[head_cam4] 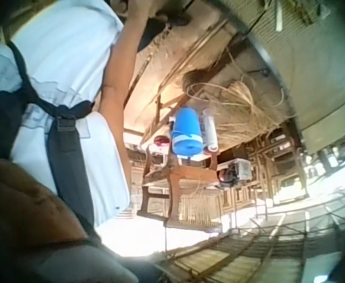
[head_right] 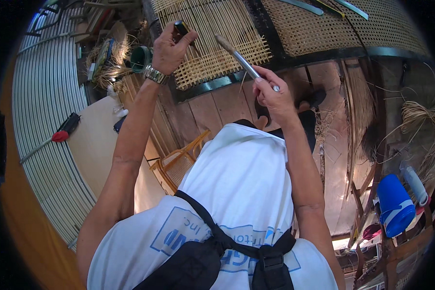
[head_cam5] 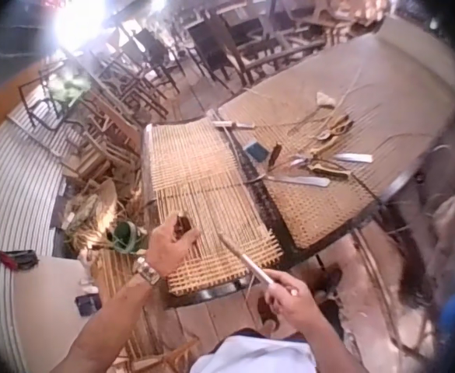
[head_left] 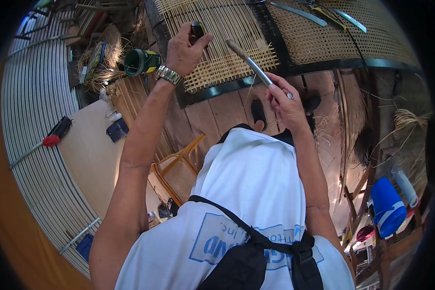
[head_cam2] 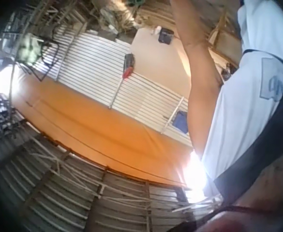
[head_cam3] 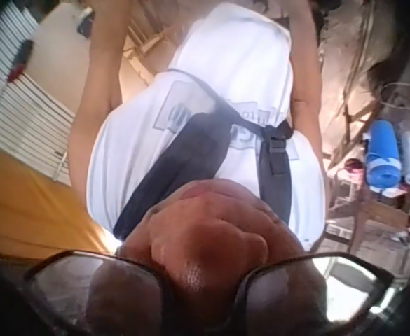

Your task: Repairing or weaving a cane mat onto a wooden furniture frame using a metal punch and hammer.

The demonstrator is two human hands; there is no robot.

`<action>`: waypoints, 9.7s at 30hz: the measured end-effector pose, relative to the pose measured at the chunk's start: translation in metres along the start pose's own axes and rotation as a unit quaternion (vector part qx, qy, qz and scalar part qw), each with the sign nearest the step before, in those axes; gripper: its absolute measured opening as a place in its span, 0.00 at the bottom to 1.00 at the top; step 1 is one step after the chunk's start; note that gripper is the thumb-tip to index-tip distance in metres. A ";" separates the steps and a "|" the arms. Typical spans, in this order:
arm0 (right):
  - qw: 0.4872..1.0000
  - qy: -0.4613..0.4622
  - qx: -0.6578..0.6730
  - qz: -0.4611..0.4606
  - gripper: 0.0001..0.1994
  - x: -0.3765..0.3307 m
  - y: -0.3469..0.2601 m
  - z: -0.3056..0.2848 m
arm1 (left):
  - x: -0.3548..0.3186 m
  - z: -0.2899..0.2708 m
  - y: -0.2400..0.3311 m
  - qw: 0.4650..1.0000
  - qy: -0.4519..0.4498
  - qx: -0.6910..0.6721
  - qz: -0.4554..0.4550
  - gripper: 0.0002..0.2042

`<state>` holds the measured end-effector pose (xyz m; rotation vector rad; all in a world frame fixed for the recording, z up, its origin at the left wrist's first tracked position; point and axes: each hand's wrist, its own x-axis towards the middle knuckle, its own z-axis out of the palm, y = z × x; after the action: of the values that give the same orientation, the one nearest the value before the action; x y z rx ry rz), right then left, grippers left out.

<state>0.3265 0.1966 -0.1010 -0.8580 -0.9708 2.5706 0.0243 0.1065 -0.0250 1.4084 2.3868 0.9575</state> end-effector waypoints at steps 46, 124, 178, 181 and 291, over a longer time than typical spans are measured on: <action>0.999 0.016 0.003 0.036 0.20 -0.008 -0.001 -0.017 | -0.005 0.012 0.012 0.997 -0.074 0.015 -0.012 0.21; 0.998 0.005 0.004 0.063 0.20 -0.029 0.012 -0.036 | -0.003 0.009 0.010 0.988 -0.130 -0.045 -0.073 0.14; 0.999 -0.041 -0.014 0.029 0.19 -0.001 0.020 -0.017 | 0.013 0.010 0.017 0.995 -0.074 0.070 0.001 0.21; 0.996 -0.075 -0.046 0.030 0.19 -0.008 0.019 -0.010 | 0.010 0.008 0.011 0.997 -0.055 0.047 0.000 0.20; 0.998 0.026 -0.044 0.018 0.20 -0.044 0.012 0.002 | -0.020 -0.005 0.026 0.999 -0.046 0.002 -0.008 0.19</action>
<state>0.3603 0.1680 -0.0887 -0.9706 -1.0703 2.5380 0.0507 0.0963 -0.0078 1.4002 2.3309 0.8666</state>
